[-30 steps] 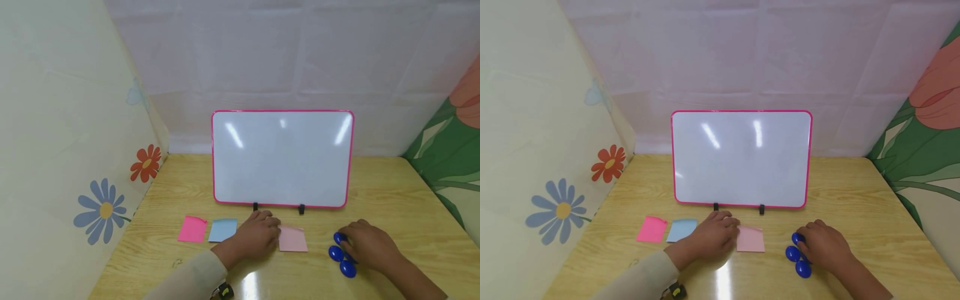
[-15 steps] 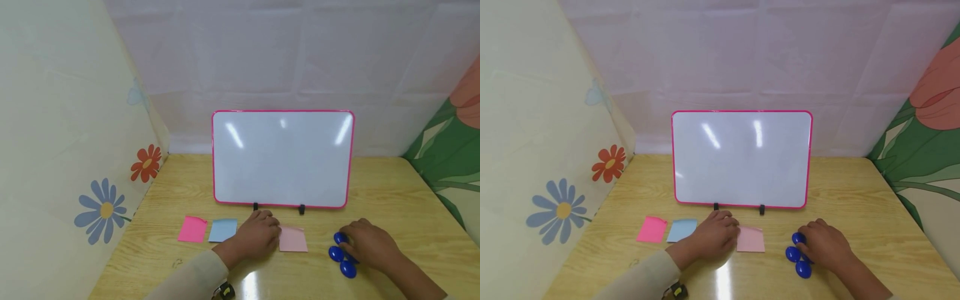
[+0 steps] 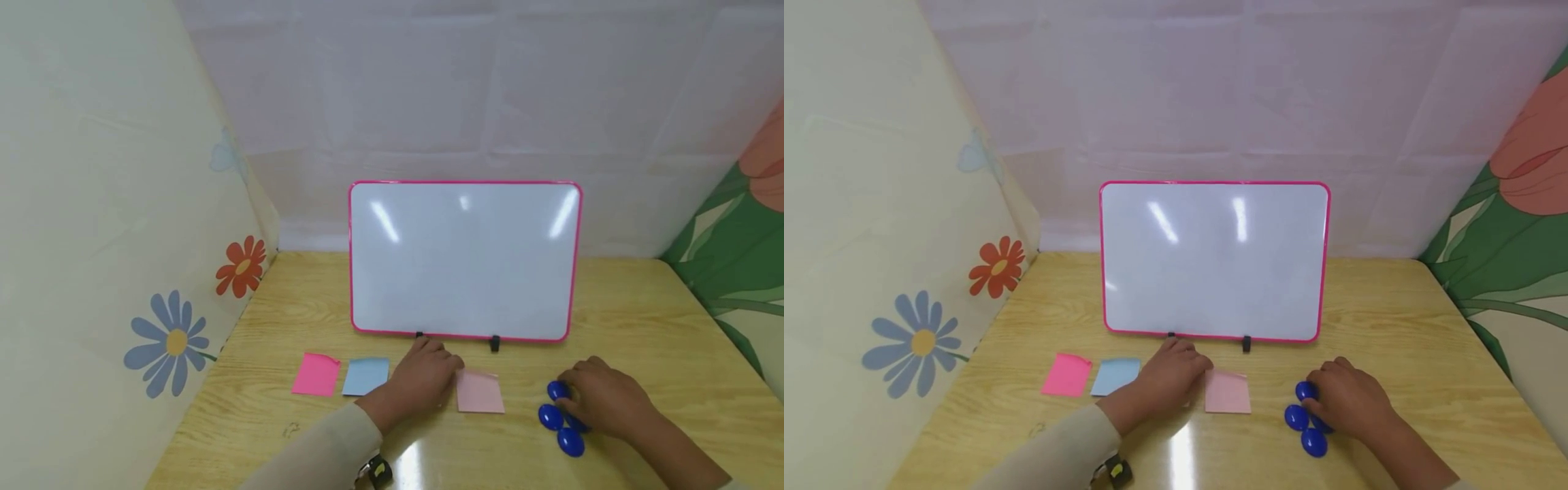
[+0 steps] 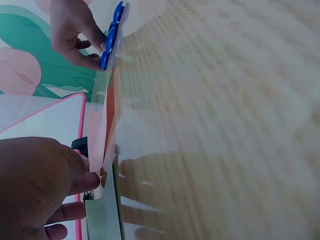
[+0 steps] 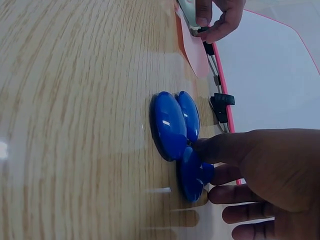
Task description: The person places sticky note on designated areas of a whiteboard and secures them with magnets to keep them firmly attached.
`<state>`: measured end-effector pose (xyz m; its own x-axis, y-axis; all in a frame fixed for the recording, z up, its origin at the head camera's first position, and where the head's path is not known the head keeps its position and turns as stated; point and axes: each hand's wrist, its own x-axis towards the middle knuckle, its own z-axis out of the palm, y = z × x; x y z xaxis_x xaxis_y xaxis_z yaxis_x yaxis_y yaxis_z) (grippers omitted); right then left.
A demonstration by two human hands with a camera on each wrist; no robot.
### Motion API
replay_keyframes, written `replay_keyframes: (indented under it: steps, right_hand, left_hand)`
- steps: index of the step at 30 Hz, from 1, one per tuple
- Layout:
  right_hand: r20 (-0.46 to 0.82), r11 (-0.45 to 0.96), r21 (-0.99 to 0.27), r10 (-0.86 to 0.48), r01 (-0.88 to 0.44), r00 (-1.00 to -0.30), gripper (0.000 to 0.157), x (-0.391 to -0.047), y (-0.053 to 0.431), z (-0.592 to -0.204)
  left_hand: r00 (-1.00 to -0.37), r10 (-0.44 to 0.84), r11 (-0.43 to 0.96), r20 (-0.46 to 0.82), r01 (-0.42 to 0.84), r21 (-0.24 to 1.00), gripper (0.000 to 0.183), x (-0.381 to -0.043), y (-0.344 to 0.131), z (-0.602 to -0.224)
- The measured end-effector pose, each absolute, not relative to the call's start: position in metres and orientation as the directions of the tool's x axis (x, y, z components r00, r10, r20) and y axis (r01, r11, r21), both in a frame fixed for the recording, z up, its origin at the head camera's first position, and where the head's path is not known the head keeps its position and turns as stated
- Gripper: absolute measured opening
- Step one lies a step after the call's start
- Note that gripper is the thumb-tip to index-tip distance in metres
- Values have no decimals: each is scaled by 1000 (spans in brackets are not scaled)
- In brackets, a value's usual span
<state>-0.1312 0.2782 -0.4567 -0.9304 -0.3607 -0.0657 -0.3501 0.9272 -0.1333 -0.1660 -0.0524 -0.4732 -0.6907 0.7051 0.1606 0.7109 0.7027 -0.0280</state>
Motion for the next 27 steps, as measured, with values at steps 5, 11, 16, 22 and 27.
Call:
replay_keyframes:
  steps: [5,11,16,22,27]
  right_hand:
    - [-58,923,-137,-369,-358,-928,33,-133,280,-458]
    - [-77,928,-137,-358,-345,-931,34,-134,279,-459]
    - [-83,929,-143,-355,-341,-931,34,-134,279,-457]
    - [-85,928,-148,-355,-341,-931,32,-133,278,-456]
    - [-77,927,-153,-356,-342,-931,31,-133,279,-456]
  left_hand:
    - [-722,676,734,147,678,-42,25,-171,-48,-475]
    - [-757,642,766,123,640,-59,21,-172,-44,-475]
    - [-775,623,782,109,617,-84,19,-173,-42,-477]
    - [-782,612,791,118,604,-96,18,-172,-41,-479]
    - [-780,609,792,144,607,-60,13,-172,-41,-479]
